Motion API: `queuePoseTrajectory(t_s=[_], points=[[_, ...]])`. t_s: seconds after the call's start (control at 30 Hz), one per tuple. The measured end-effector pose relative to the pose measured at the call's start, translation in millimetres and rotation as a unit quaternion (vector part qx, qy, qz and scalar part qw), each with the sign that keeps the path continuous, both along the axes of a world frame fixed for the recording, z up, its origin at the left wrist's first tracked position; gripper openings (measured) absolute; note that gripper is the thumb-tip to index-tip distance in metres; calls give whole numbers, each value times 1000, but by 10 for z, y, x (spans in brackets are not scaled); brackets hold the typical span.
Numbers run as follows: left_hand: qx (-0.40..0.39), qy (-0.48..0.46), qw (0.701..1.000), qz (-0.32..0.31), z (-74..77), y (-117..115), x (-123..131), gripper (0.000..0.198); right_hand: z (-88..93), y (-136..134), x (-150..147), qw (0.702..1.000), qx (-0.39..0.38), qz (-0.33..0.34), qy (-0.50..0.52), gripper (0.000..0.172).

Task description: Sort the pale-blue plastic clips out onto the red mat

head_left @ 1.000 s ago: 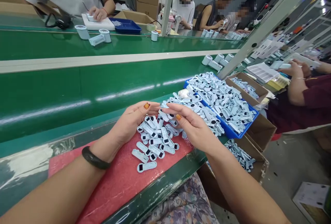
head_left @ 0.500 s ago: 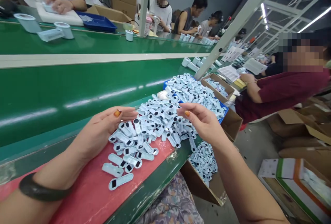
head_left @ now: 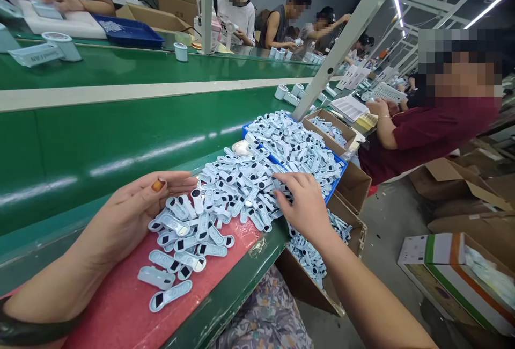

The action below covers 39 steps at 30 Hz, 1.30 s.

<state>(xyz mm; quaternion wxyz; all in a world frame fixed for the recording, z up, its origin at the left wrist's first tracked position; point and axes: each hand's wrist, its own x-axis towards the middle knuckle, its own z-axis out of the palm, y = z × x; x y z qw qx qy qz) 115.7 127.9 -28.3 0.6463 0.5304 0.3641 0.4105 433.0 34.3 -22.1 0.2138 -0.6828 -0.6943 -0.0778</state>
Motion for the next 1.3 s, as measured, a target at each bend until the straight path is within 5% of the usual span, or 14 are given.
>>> queuePoseTrajectory(t_s=[0.27, 0.37, 0.5, 0.63, 0.83, 1.17, 1.3], points=[[16, 30, 999, -4, -48, -19, -4, 44, 15, -52, 13, 996, 70, -2, 51, 35], [52, 67, 996, 3, -31, -54, 6, 46, -37, -310, -345, 993, 79, 67, 59, 65], [157, 123, 980, -15, 36, -97, 78, 45, -201, -601, -1072, 979, -2, 197, 61, 106], [196, 165, 966, -35, 33, -129, 132, 47, -282, -493, -1572, 981, -40, 172, 80, 117], [195, 161, 967, -22, 32, -169, 165, 51, -197, -108, -1555, 992, -57, 62, 94, 103], [115, 97, 969, 193, -75, -60, 593, 39, -51, 147, -1279, 992, -25, 117, 49, 83], [72, 30, 967, 241, 20, -54, 797, 36, -78, 250, -1216, 991, 36, 116, 50, 53]])
